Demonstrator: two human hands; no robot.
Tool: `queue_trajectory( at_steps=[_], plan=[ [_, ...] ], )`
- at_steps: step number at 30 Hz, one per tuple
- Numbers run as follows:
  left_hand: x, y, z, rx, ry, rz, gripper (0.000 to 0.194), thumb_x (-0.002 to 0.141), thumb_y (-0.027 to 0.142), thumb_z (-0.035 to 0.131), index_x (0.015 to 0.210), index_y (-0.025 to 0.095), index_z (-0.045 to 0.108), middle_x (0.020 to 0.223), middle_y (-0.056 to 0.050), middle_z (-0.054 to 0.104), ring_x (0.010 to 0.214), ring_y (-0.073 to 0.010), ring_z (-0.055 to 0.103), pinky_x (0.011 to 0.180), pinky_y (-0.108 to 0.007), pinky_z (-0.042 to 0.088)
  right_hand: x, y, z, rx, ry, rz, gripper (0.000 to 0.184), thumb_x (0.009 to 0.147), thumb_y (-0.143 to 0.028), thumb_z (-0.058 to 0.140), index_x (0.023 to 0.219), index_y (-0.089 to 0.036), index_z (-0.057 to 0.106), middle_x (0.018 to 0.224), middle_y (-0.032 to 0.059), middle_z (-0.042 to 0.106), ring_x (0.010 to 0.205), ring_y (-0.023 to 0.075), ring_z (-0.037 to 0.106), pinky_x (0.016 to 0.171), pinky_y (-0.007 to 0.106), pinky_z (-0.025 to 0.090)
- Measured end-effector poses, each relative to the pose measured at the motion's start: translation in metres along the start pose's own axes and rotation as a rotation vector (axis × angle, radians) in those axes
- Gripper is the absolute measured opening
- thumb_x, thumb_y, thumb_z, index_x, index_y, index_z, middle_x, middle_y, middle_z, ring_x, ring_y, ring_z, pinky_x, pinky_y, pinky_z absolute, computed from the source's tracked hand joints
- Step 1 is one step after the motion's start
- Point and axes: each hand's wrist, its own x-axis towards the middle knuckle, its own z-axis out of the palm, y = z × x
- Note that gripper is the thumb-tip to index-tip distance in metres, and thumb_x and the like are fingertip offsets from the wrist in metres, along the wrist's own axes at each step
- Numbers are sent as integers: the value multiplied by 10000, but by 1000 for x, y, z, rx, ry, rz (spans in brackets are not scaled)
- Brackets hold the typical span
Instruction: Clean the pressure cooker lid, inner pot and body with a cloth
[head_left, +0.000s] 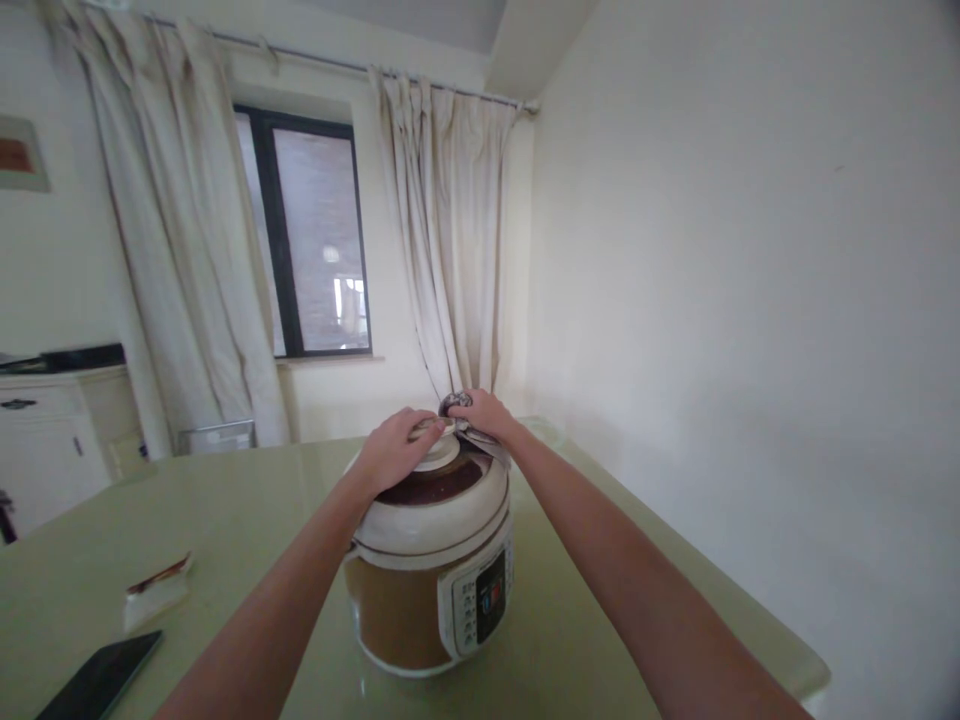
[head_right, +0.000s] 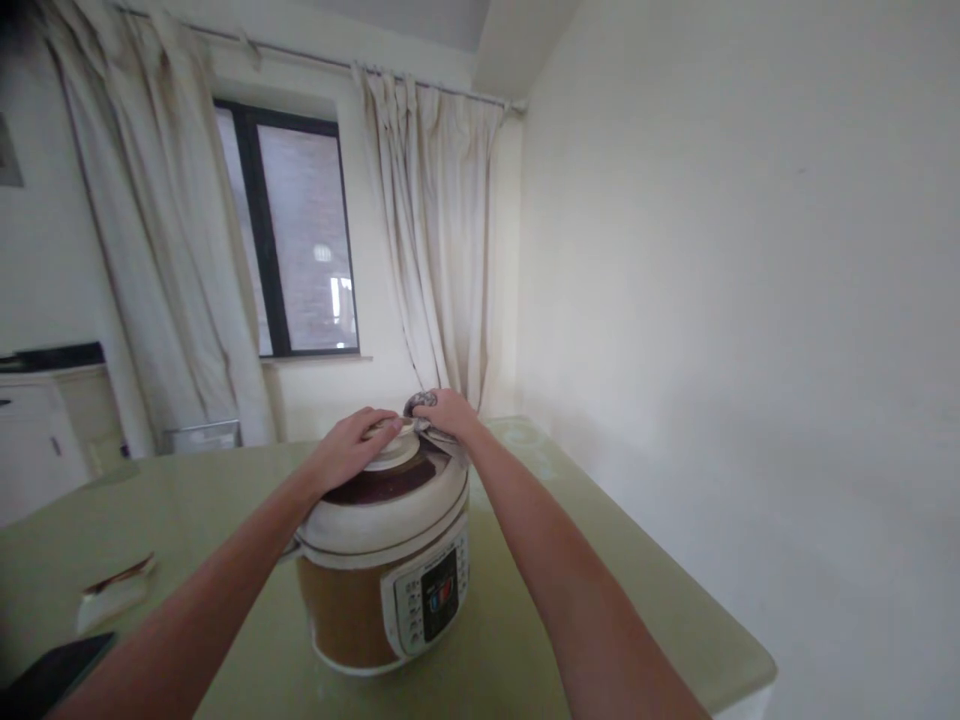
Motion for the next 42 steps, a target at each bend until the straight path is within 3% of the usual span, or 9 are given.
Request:
queue_trajectory(
  at_steps=[5,14,17,22,27,32,37,39,42],
  plan=[
    [0,-1,1,-14,-3,-5,514,1004,608,458,1195,249,773,1159,-85,762,1110,-268,707,1044,-384,505,-6,4,4,91,63,-54,266,810,-394,766,1018,-232,803,933,25,768,914,240,694,828,321,510],
    [0,3,2,5,11,19,512,1004,596,442,1157,242,778,1139,-98,764,1106,-280,703,1049,-401,496,-128,-10,-29,80,212,-248,517,741,-337,817,1242,-230,744,1188,76,750,1115,263,670,1033,386,485],
    [0,4,1,17,3,12,518,1009,590,429,1179,236,767,1138,-103,754,1106,-287,697,1041,-412,493,-109,-19,-29,-5,171,-125,423,790,-406,780,1179,-239,769,1137,80,767,1066,265,688,957,360,500],
    [0,2,1,9,2,-7,532,1002,610,437,1190,232,761,1159,-101,746,1118,-295,691,1048,-425,491,-28,-16,-10,-99,43,90,407,832,-516,719,1119,-237,791,1100,85,789,1040,284,716,822,318,500],
    [1,0,0,-16,-13,-18,541,987,626,448,1181,238,771,1167,-95,755,1113,-286,699,1042,-411,505,7,-3,3,-1,-14,101,382,828,-481,742,1122,-244,798,1074,39,790,1038,261,715,863,305,509],
    [1,4,0,-34,3,-41,576,953,644,461,1185,214,766,1185,-113,774,1143,-298,704,1066,-421,510,-52,-1,-9,149,123,-54,301,827,-398,738,1079,-244,797,1025,29,779,990,245,702,917,348,527],
    [1,8,-2,-58,27,-10,579,937,635,467,1194,212,768,1267,-110,782,1216,-292,694,1115,-401,498,-146,-12,-13,173,343,-258,553,722,-340,802,1260,-228,744,1187,91,745,1121,286,661,1064,435,485],
    [0,9,-4,-42,-11,1,566,956,636,435,1151,241,790,1258,-87,794,1216,-289,700,1111,-389,498,-153,-10,-12,240,349,-296,583,708,-345,793,1277,-233,731,1214,89,739,1138,283,656,1073,434,482],
    [-5,14,-5,30,-14,-71,583,967,637,421,1193,242,785,1292,-90,784,1234,-309,698,1104,-406,497,-131,4,-11,419,365,-57,422,775,-420,710,1137,-205,752,1100,83,763,1044,271,684,1010,422,515]
  ],
)
